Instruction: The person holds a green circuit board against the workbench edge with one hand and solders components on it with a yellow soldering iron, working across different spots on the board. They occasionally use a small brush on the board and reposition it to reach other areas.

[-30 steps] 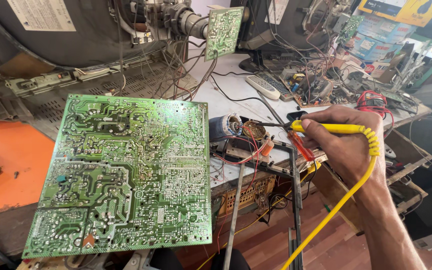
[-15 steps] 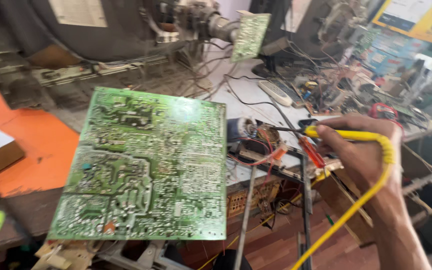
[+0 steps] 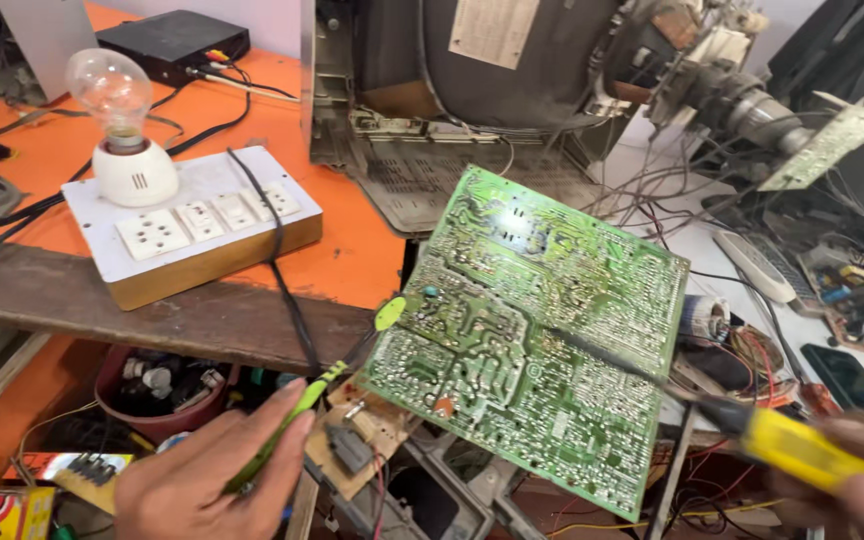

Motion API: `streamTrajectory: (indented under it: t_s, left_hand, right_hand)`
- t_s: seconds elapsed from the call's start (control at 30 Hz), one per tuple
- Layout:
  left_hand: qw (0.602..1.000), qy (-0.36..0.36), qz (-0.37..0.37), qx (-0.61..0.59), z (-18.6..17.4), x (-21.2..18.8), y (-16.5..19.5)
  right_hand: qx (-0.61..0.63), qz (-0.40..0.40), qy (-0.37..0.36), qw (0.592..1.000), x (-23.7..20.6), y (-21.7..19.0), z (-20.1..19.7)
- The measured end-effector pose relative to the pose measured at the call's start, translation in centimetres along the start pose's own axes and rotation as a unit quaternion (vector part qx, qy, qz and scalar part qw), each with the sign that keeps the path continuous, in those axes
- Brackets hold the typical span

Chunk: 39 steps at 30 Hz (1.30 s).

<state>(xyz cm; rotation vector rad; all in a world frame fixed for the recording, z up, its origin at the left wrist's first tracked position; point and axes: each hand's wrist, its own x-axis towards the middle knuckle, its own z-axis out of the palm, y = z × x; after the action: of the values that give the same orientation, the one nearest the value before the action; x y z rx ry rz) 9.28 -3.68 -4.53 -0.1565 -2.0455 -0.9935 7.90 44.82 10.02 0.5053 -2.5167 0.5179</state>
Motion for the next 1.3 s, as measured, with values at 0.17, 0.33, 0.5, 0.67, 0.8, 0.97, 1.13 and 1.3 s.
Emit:
streamTrajectory:
  t_s: [0.17, 0.33, 0.5, 0.67, 0.8, 0.97, 1.13, 1.3]
  left_hand:
    - [0.998, -0.027, -0.059, 0.012, -0.3, 1.6, 1.5]
    - [0.989, -0.06, -0.131, -0.014, -0.7, 2.6, 1.9]
    - [0.993, -0.056, -0.1, -0.003, -0.6, 2.4, 1.2]
    - [0.998, -0.025, -0.058, -0.004, -0.8, 2.5, 0.9]
    - [0.999, -0.01, -0.039, -0.017, -0.8, 2.3, 0.7]
    - [0.997, -0.031, -0.074, -0.009, -0.9, 2.1, 0.4]
    - [0.997, -0.028, -0.069, -0.014, -0.9, 2.3, 0.6]
    - [0.995, -0.028, -0.097, -0.015, -0.9, 2.5, 1.0]
  right_hand:
    - [0.155, 0.012, 0.009, 0.988, 2.6, -4.5, 4.6]
    - [0.208, 0.087, -0.032, 0.974, 7.0, -11.2, 5.8]
    - [0.171, 0.119, -0.078, 0.975, 9.9, -14.0, 5.9]
    - [0.216, 0.135, -0.066, 0.965, 10.7, -15.0, 6.8]
    - [0.209, 0.118, -0.058, 0.969, 11.2, -15.4, 7.1]
    - [0.204, 0.12, -0.066, 0.969, 11.7, -15.4, 7.3]
    - [0.22, 0.088, -0.091, 0.967, 12.6, -15.1, 7.2]
    - [0.188, 0.085, -0.102, 0.973, 13.8, -14.9, 6.9]
